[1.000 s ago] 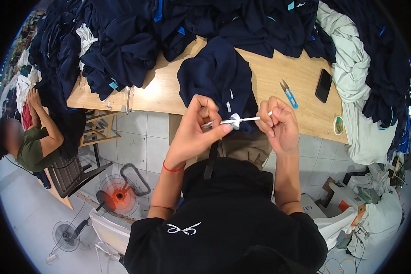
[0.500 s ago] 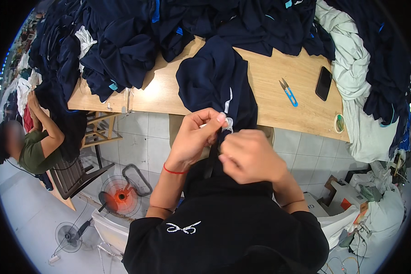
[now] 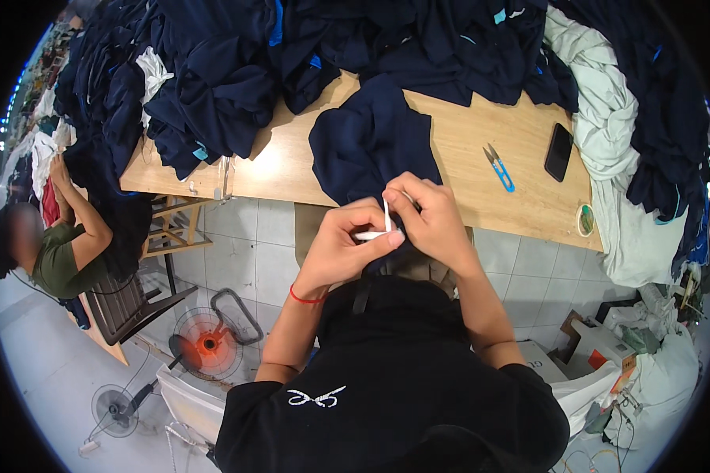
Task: Trimming loose threads and inspecting dark blue athletic garments in a textile factory setting.
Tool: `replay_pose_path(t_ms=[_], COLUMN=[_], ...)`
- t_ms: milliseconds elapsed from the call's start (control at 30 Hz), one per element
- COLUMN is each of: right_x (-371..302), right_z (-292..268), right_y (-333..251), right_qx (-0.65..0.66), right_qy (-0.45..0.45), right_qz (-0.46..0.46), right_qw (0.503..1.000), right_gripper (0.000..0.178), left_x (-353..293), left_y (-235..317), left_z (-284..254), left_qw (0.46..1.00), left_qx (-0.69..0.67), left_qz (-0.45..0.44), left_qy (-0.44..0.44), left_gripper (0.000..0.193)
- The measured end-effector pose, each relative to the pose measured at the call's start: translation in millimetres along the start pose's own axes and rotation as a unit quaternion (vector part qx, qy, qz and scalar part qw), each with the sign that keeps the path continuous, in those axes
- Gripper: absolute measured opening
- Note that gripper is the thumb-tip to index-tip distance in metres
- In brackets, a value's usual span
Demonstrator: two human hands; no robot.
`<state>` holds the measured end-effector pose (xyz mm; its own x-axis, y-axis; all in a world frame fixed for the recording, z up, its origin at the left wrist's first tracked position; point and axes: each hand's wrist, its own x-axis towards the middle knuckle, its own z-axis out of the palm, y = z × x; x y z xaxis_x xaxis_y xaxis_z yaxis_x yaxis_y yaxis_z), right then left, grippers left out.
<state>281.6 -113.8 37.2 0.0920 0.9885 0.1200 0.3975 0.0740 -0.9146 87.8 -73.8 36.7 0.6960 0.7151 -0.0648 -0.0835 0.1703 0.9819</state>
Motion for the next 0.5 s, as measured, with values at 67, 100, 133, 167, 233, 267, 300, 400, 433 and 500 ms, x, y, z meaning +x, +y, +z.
replay_pose_path(t_ms=[67,100,133,167,233,267,300,400,433,500], right_x=[-1.5,-3.7,-6.3,-6.7,-6.3,-5.7,-5.3,-3.3,-2.3,-3.4], right_z=[7.3,10.2,12.7,14.4,13.1,13.0,13.0,18.9,19.0,20.3], right_y=[2.6,4.9,7.3,8.9,10.9,10.2,9.5,10.4,10.4,10.0], right_qx=[-0.028,-0.027,-0.04,-0.052,-0.059,-0.066,-0.074,-0.074,-0.075,-0.06], right_qy=[0.035,0.035,0.072,0.108,0.116,0.115,0.115,0.146,0.146,0.146], right_qz=[-0.015,-0.013,-0.01,-0.009,-0.001,-0.016,-0.031,-0.045,-0.046,-0.001], right_qw=[0.999,0.999,0.997,0.993,0.992,0.991,0.99,0.985,0.985,0.988], right_gripper=[0.014,0.014,0.014,0.013,0.012,0.011,0.011,0.01,0.01,0.011], left_x=[2.7,3.7,3.8,3.8,3.9,1.9,3.4,8.6,11.7,13.4], left_y=[1.0,5.1,7.5,8.0,8.0,7.5,7.3,4.0,-0.4,-14.3], left_z=[-2.7,-3.2,-3.3,-3.2,-0.6,1.3,3.5,16.0,18.3,20.2], left_qw=[0.995,0.984,0.966,0.966,0.941,0.935,0.934,0.821,0.821,0.788], left_qx=[0.088,0.16,0.231,0.232,0.29,0.309,0.309,0.452,0.451,0.453], left_qz=[0.041,0.067,0.092,0.091,0.121,0.12,0.12,0.244,0.245,0.307], left_qy=[0.031,0.051,0.07,0.07,0.123,0.131,0.13,0.248,0.248,0.283], left_gripper=[0.01,0.011,0.013,0.013,0.018,0.017,0.017,0.023,0.023,0.027])
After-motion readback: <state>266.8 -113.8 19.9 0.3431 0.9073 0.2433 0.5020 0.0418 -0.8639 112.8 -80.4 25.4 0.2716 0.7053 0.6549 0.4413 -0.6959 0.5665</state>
